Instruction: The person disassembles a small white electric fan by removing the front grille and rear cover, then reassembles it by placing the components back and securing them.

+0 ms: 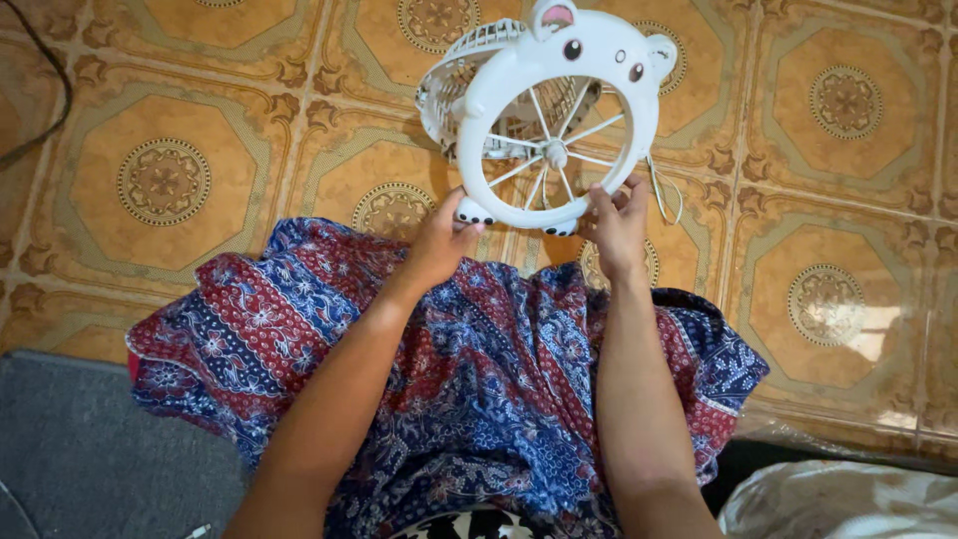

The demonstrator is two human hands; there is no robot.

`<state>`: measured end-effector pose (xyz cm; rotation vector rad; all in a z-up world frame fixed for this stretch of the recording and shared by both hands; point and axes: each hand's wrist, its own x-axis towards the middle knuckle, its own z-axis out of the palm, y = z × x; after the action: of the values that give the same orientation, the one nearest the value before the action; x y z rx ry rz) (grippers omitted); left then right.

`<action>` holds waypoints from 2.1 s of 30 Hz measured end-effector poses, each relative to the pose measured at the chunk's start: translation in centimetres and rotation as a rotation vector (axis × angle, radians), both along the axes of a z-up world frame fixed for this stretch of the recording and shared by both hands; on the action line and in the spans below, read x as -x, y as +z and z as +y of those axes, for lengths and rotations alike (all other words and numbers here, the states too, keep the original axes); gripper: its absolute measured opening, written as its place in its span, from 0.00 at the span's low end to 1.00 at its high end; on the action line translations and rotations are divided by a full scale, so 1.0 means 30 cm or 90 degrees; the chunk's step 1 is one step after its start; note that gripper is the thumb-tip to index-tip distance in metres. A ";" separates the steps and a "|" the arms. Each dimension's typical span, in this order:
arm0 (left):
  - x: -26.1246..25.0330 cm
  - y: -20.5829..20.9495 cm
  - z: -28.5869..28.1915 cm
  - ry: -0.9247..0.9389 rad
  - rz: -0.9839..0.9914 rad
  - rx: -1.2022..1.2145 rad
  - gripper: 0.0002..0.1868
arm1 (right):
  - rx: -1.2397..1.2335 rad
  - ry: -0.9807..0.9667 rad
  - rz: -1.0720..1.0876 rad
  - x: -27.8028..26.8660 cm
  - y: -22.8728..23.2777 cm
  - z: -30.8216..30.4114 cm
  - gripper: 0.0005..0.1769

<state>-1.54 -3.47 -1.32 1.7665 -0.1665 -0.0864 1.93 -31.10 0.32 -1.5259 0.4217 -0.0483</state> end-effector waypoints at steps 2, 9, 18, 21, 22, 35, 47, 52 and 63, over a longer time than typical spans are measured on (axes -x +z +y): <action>-0.003 -0.015 -0.002 -0.008 0.016 0.000 0.27 | 0.003 0.007 -0.006 0.000 -0.007 -0.001 0.20; -0.032 -0.082 -0.052 0.014 -0.026 -0.036 0.26 | -0.014 -0.044 0.027 0.013 0.010 -0.015 0.21; -0.122 -0.217 -0.243 -0.034 0.062 0.173 0.14 | 0.129 0.037 0.001 -0.003 0.068 -0.166 0.52; -0.137 -0.253 -0.317 -0.049 0.113 0.276 0.14 | 0.128 0.082 0.088 -0.020 0.109 -0.260 0.50; -0.139 -0.262 -0.344 -0.048 0.126 0.271 0.14 | 0.143 0.094 0.108 -0.026 0.125 -0.290 0.50; -0.203 -0.271 -0.607 -0.093 0.167 0.199 0.18 | 0.166 0.091 0.176 -0.008 0.164 -0.544 0.47; -0.352 -0.379 -0.831 -0.175 0.240 0.143 0.25 | 0.099 -0.050 0.174 0.050 -0.041 -0.734 0.42; -0.385 -0.389 -0.860 -0.183 0.304 0.166 0.27 | 0.027 -0.062 0.163 0.051 -0.065 -0.748 0.43; -0.312 -0.159 -0.796 -0.084 0.426 0.433 0.27 | -0.291 0.001 0.039 0.075 0.061 -0.690 0.47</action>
<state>7.82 -27.34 -6.10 0.9768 0.1633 -0.6318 -0.33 -51.79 2.14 -1.0797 0.4456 0.0915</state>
